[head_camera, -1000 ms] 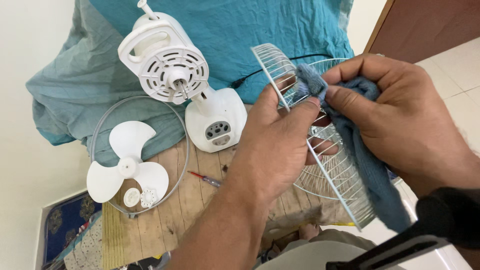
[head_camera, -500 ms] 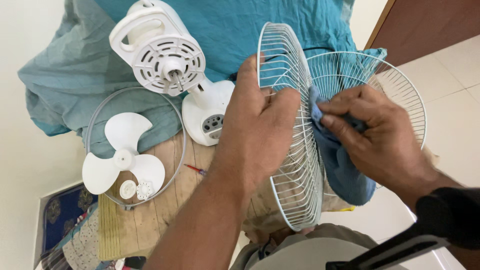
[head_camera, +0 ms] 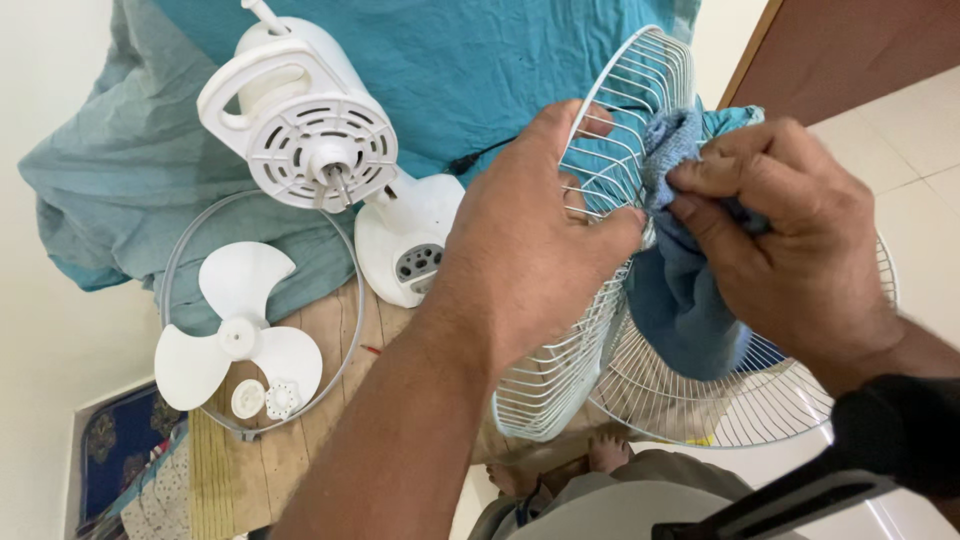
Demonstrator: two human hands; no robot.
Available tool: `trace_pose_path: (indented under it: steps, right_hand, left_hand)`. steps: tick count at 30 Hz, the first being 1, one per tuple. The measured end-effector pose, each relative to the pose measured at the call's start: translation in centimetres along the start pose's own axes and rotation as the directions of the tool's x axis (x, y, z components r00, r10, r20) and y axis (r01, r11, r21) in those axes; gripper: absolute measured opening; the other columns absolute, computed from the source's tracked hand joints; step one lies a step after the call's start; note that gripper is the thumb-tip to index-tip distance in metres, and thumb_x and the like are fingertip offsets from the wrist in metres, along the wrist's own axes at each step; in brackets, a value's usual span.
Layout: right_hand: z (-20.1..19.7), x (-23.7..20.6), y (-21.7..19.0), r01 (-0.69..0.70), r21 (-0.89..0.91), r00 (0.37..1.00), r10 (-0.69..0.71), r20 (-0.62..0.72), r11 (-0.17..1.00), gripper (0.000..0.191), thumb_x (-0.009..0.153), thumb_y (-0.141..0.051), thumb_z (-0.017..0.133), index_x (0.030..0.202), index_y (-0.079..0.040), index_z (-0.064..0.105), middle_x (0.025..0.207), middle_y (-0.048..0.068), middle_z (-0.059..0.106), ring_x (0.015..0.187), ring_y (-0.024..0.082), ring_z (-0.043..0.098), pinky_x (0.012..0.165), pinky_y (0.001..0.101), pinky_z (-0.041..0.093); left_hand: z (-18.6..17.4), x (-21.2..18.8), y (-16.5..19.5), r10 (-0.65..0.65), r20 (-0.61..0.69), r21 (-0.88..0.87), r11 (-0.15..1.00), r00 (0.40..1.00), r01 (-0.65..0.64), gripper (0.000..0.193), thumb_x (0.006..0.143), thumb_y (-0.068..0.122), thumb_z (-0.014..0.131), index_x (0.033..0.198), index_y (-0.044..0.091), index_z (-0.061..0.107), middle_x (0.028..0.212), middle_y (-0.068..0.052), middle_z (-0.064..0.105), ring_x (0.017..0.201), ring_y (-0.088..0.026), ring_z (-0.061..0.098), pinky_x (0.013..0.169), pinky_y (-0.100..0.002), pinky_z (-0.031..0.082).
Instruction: The person wipes the wire guard of a disassembled pedestal fan with a blue cloth, turning the guard to clean different sides. They then use a screwdriver to unscrew the rear motor housing of the fan, holding the housing steady with the other hand.
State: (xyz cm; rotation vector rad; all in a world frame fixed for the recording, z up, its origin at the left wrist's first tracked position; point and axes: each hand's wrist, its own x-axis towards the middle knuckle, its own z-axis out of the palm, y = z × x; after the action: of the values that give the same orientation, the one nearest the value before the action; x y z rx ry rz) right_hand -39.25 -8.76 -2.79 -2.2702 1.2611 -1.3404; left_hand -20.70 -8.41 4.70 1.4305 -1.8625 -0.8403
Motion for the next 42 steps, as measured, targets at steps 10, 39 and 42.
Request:
trace_pose_path:
  steps: [10, 39, 42]
  right_hand:
    - [-0.9, 2.1, -1.2, 0.173, -0.2, 0.968, -0.204, -0.148, 0.964, 0.016, 0.096, 0.007, 0.077, 0.111, 0.006, 0.074, 0.102, 0.017, 0.061, 0.088, 0.025, 0.065, 0.073, 0.0352, 0.053]
    - [-0.6, -29.6, 15.4, -0.989, -0.044, 0.142, 0.989, -0.026, 0.141, 0.013, 0.117, -0.008, 0.065, 0.115, 0.005, 0.062, 0.112, 0.017, 0.064, 0.096, 0.022, 0.066, 0.084, 0.0322, 0.055]
    - [2.0, -34.0, 11.7, -0.991, -0.132, -0.017, 0.985, 0.175, 0.007, 0.014, 0.117, -0.008, 0.065, 0.116, 0.005, 0.061, 0.113, 0.017, 0.064, 0.097, 0.023, 0.066, 0.085, 0.0327, 0.055]
  left_hand:
    - [0.3, -1.3, 0.4, -0.231, 0.169, 0.039, 0.973, 0.958, 0.228, 0.072, 0.082, 0.021, 0.071, 0.149, 0.017, 0.048, 0.092, -0.008, 0.077, 0.079, -0.019, 0.075, 0.079, -0.035, 0.06]
    - [-3.8, -6.7, 3.4, -0.024, 0.266, -0.081, 0.996, 0.964, 0.047, 0.063, 0.079, 0.013, 0.072, 0.14, 0.012, 0.057, 0.085, -0.01, 0.07, 0.073, -0.015, 0.064, 0.065, -0.031, 0.056]
    - [-4.0, -8.7, 4.4, 0.108, 0.287, -0.25, 0.968, 0.952, -0.035, 0.061, 0.082, 0.011, 0.071, 0.141, 0.007, 0.055, 0.093, -0.007, 0.075, 0.079, -0.012, 0.07, 0.069, -0.029, 0.059]
